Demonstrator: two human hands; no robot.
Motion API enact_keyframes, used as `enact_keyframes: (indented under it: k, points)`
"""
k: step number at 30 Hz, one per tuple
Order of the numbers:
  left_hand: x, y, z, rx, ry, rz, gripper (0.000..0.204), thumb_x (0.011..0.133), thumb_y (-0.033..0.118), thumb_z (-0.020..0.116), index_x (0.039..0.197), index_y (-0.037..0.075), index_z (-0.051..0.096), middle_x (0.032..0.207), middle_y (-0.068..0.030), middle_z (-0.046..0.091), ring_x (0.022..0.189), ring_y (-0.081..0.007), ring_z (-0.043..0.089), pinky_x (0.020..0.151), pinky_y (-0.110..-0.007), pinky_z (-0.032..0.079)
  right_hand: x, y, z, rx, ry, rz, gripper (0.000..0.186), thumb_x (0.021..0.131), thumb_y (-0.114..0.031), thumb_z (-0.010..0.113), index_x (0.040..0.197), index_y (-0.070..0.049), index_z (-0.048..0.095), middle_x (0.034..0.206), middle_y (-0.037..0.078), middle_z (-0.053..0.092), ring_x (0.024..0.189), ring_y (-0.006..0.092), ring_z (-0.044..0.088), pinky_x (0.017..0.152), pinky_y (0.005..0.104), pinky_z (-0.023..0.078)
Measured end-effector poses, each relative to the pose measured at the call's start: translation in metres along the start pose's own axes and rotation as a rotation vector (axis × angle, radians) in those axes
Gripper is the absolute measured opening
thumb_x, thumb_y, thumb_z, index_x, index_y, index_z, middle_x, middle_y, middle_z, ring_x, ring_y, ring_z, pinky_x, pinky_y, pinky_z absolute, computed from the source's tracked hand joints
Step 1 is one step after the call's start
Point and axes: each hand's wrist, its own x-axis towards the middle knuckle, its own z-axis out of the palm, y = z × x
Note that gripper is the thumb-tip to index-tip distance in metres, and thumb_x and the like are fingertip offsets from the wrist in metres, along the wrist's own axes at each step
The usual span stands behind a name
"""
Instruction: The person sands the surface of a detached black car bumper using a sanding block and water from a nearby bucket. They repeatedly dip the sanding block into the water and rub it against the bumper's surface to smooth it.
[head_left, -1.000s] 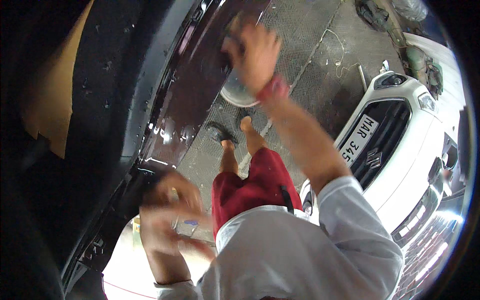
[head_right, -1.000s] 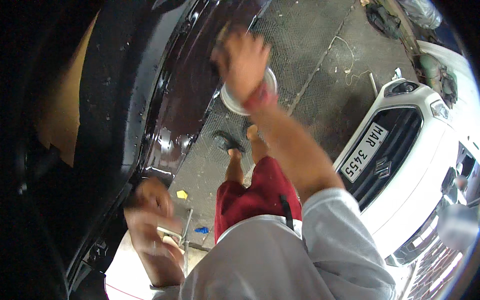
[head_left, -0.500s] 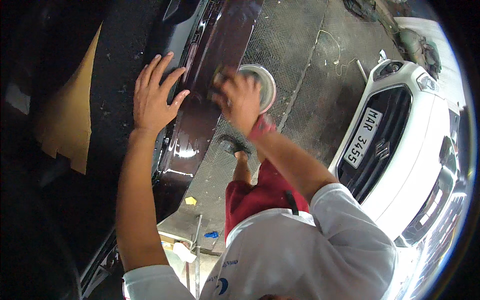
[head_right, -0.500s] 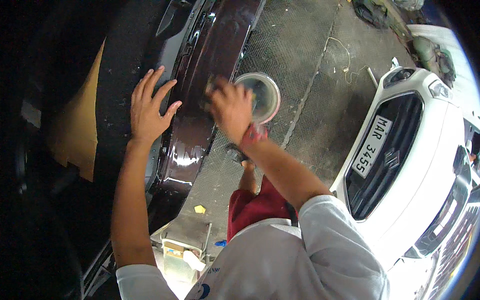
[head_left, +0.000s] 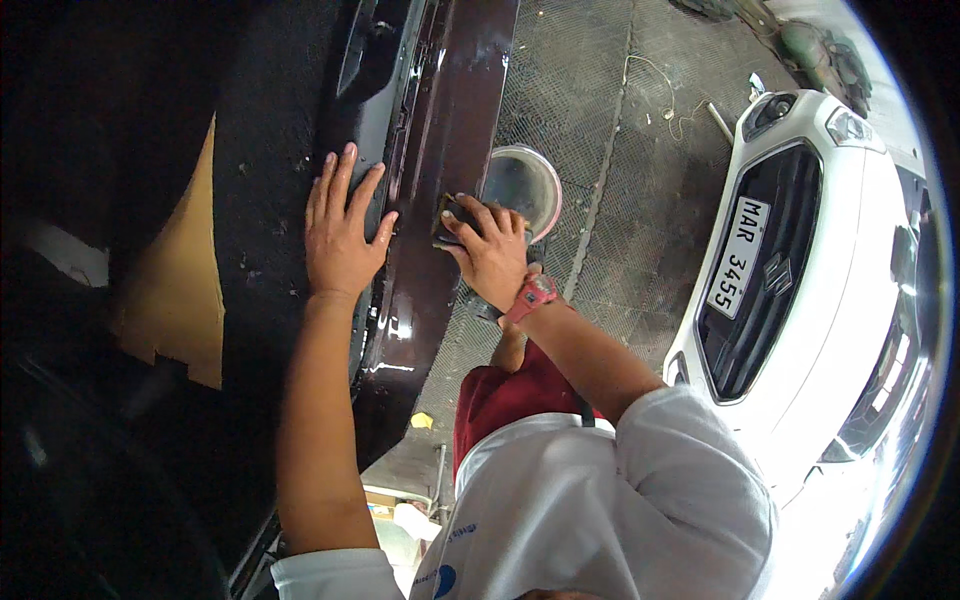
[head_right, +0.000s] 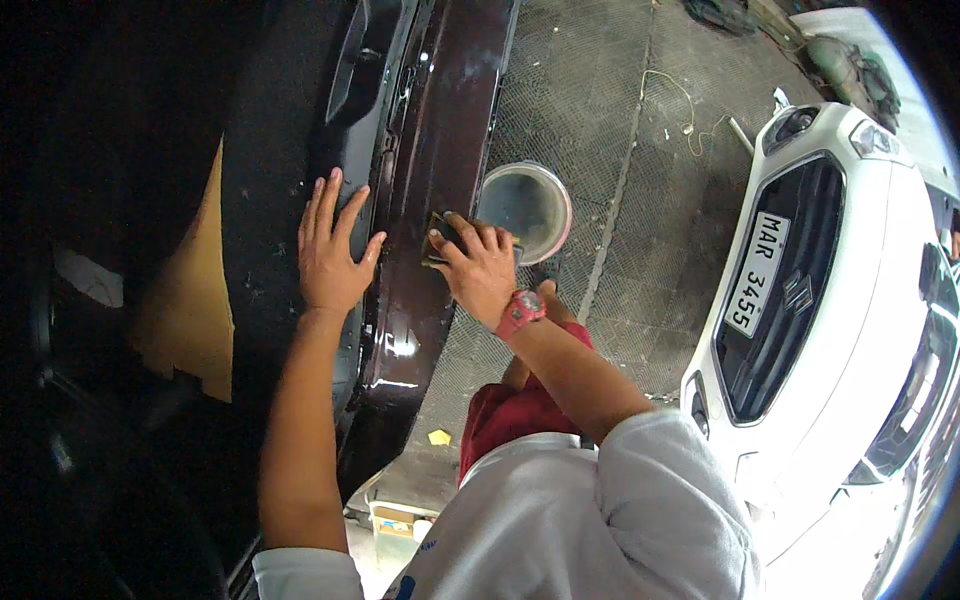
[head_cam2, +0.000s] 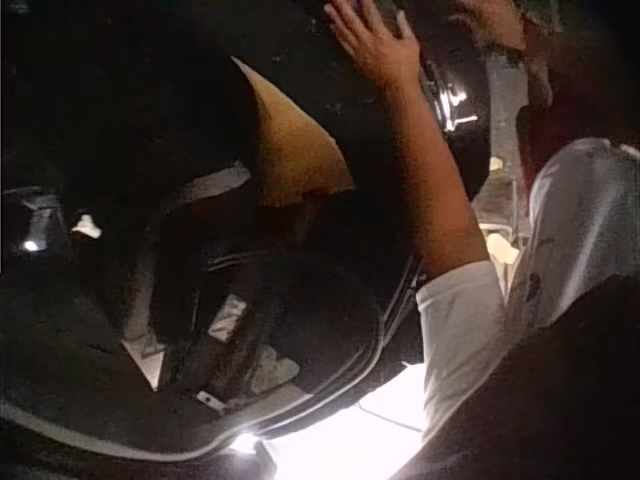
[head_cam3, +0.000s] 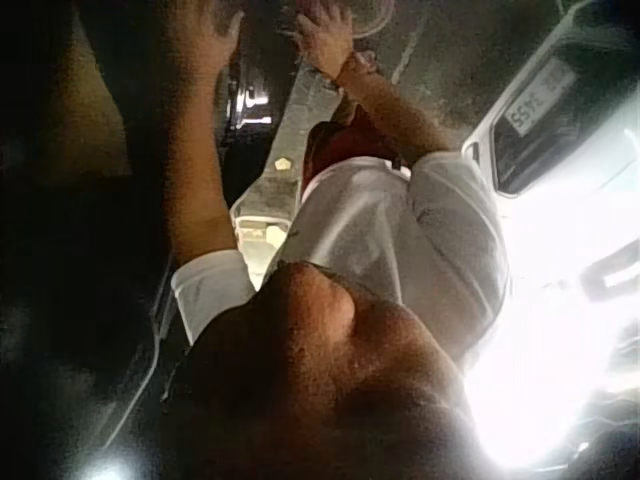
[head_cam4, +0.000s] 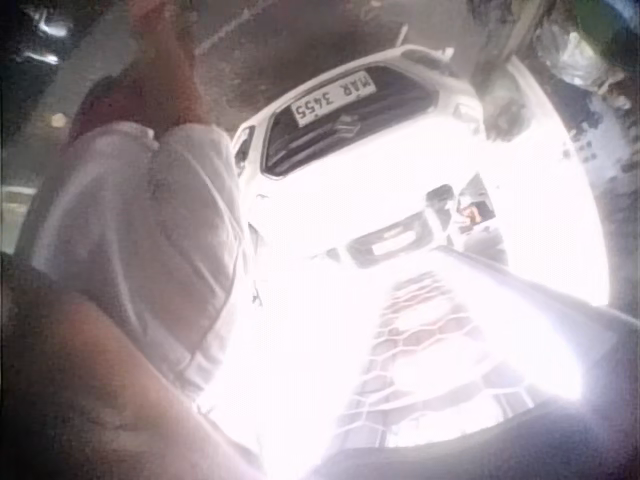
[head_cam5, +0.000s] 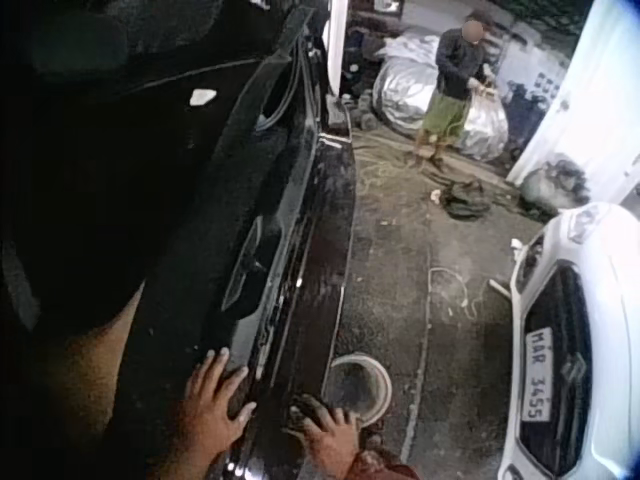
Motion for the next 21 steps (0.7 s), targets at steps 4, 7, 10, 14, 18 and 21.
enact_keyframes:
  k: [4, 7, 10, 14, 18, 21]
  points:
    - [0.004, 0.001, 0.002, -0.017, 0.017, 0.024, 0.081, 0.092, 0.026, 0.091, 0.166, 0.025, 0.058, 0.186, -0.0094, 0.037, 0.17, -0.0398, 0.037, 0.135, -0.057, 0.036, 0.098, 0.061, -0.008, -0.075, 0.021, 0.052, 0.051, 0.091, -0.033, 0.088, 0.139, -0.023, 0.075, 0.151, 0.009, 0.068, 0.128, 0.0371, 0.065, 0.106, 0.0588, 0.047]
    - [0.007, 0.005, 0.005, -0.031, 0.014, 0.036, 0.079, 0.092, 0.025, 0.09, 0.165, 0.023, 0.06, 0.186, -0.01, 0.037, 0.169, -0.0399, 0.037, 0.135, -0.058, 0.035, 0.14, 0.079, -0.003, -0.123, 0.171, 0.143, 0.048, 0.096, -0.033, 0.084, 0.141, -0.021, 0.075, 0.151, 0.008, 0.069, 0.129, 0.0372, 0.064, 0.107, 0.0582, 0.047]
    - [0.006, -0.002, 0.006, -0.044, 0.012, 0.041, 0.077, 0.093, 0.026, 0.09, 0.164, 0.022, 0.061, 0.186, -0.0104, 0.037, 0.169, -0.04, 0.037, 0.135, -0.058, 0.035, 0.103, 0.041, 0.006, -0.111, 0.169, 0.269, 0.049, 0.095, -0.032, 0.085, 0.142, -0.021, 0.075, 0.155, 0.007, 0.067, 0.131, 0.0371, 0.063, 0.108, 0.0575, 0.047]
    - [-0.002, -0.007, -0.001, -0.019, 0.007, 0.02, 0.078, 0.093, 0.026, 0.089, 0.165, 0.023, 0.06, 0.186, -0.0104, 0.037, 0.169, -0.0403, 0.037, 0.135, -0.058, 0.036, 0.016, -0.005, 0.001, 0.024, -0.068, 0.005, 0.05, 0.088, -0.027, 0.09, 0.136, -0.023, 0.078, 0.153, 0.008, 0.067, 0.13, 0.0392, 0.065, 0.11, 0.0607, 0.047]
    - [0.009, 0.002, 0.001, -0.022, -0.005, 0.034, 0.078, 0.094, 0.026, 0.088, 0.166, 0.024, 0.059, 0.186, -0.0105, 0.037, 0.17, -0.0402, 0.036, 0.135, -0.058, 0.036, 0.141, 0.123, 0.014, -0.462, 0.129, 0.256, 0.046, 0.096, -0.039, 0.085, 0.139, -0.024, 0.078, 0.146, 0.009, 0.072, 0.12, 0.0401, 0.069, 0.106, 0.0603, 0.049]
    - [0.007, 0.001, 0.003, -0.026, 0.018, 0.04, 0.077, 0.094, 0.026, 0.088, 0.166, 0.024, 0.059, 0.186, -0.0104, 0.037, 0.17, -0.0403, 0.037, 0.135, -0.058, 0.036, 0.213, 0.147, -0.016, -0.267, 0.237, 0.246, 0.046, 0.099, -0.04, 0.082, 0.141, -0.021, 0.076, 0.145, 0.01, 0.072, 0.123, 0.0402, 0.066, 0.105, 0.0596, 0.049]
